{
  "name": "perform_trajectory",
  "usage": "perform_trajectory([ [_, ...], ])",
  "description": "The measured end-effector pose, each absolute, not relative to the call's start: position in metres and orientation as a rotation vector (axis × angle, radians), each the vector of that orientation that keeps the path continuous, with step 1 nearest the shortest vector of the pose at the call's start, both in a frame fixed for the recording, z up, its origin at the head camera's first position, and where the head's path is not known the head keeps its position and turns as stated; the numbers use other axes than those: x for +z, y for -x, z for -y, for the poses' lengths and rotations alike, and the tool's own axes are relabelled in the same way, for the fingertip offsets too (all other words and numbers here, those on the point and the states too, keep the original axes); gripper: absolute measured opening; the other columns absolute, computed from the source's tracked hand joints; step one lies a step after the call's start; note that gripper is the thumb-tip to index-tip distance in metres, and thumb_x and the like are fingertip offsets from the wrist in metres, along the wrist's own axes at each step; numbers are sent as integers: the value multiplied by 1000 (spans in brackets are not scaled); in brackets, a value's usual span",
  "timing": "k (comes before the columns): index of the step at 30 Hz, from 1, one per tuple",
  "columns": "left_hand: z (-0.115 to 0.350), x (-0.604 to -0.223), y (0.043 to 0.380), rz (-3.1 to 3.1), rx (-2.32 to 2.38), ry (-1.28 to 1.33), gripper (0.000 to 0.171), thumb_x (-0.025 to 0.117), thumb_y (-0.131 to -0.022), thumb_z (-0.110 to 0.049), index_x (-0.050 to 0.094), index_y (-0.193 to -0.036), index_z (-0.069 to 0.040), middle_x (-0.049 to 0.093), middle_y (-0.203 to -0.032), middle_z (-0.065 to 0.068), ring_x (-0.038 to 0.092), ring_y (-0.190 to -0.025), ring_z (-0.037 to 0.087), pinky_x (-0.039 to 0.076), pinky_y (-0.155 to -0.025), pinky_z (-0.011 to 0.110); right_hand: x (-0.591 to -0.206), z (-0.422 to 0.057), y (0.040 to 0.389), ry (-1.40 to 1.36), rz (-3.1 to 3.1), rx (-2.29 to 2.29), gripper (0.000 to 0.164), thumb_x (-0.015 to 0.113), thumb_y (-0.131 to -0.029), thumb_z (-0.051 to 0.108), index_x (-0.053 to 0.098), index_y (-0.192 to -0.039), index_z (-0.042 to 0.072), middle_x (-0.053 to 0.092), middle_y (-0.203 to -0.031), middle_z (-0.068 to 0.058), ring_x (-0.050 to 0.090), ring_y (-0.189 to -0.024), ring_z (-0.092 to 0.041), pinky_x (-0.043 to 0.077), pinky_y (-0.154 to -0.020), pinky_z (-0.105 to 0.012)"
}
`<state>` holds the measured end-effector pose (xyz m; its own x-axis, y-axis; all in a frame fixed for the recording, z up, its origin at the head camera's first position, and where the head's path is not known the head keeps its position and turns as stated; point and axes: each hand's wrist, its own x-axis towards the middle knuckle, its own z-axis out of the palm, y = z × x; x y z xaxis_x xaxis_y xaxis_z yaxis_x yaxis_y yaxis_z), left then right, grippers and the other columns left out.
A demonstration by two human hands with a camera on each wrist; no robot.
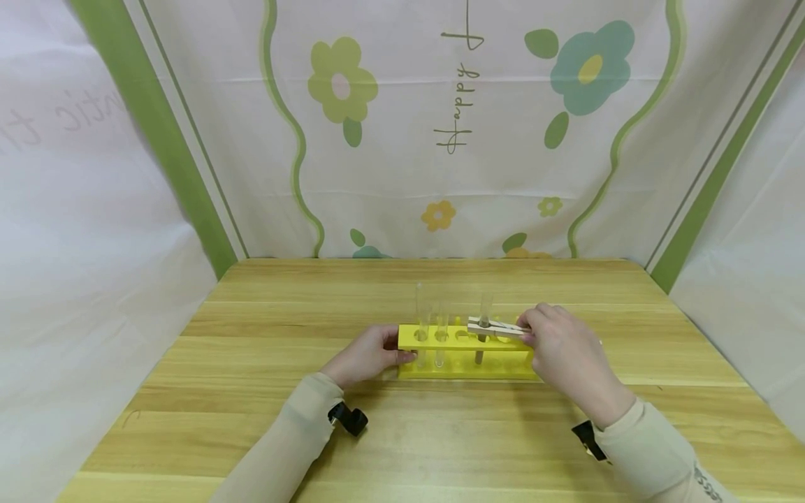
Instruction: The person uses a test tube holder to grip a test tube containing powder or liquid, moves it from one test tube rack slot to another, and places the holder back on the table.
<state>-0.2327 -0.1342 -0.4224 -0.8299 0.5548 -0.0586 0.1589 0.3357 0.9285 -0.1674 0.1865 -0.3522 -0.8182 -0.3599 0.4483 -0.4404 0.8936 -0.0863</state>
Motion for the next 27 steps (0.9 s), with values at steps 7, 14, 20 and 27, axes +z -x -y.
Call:
perform_trajectory([
  [7, 134, -422, 233, -2236, 1498, -639, 19, 68, -95, -14, 69, -114, -15, 70, -106, 3, 65, -92, 19, 54, -80, 35, -354, -186, 168, -593, 2616, 252, 15, 78, -80, -4, 69, -90, 3, 61, -80, -2, 57, -71, -20, 51, -58, -34],
  [14, 134, -422, 233, -2239, 1488, -640, 19, 68, -95, -14, 69, -114, -17, 70, -107, 2, 65, -92, 18, 54, -80, 35, -354, -186, 166, -585, 2631, 235, 15, 80, -79, -2, 69, -87, 5, 59, -77, 0, 55, -68, -17, 48, -56, -30],
  [20, 134, -421, 233, -2229, 1502, -636, 19, 68, -95, -13, 69, -114, -15, 70, -107, 4, 65, -92, 19, 54, -81, 35, -354, -185, 166, -574, 2638, 240, 14, 80, -80, -1, 70, -86, 6, 58, -76, 1, 54, -66, -16, 47, -54, -29],
  [27, 134, -421, 231, -2226, 1510, -620, 18, 67, -95, -10, 69, -113, -13, 70, -107, 4, 65, -94, 19, 54, -81, 35, -353, -185, 165, -559, 2637, 237, 14, 82, -79, 1, 71, -85, 7, 59, -76, 1, 54, -65, -15, 48, -53, -29],
])
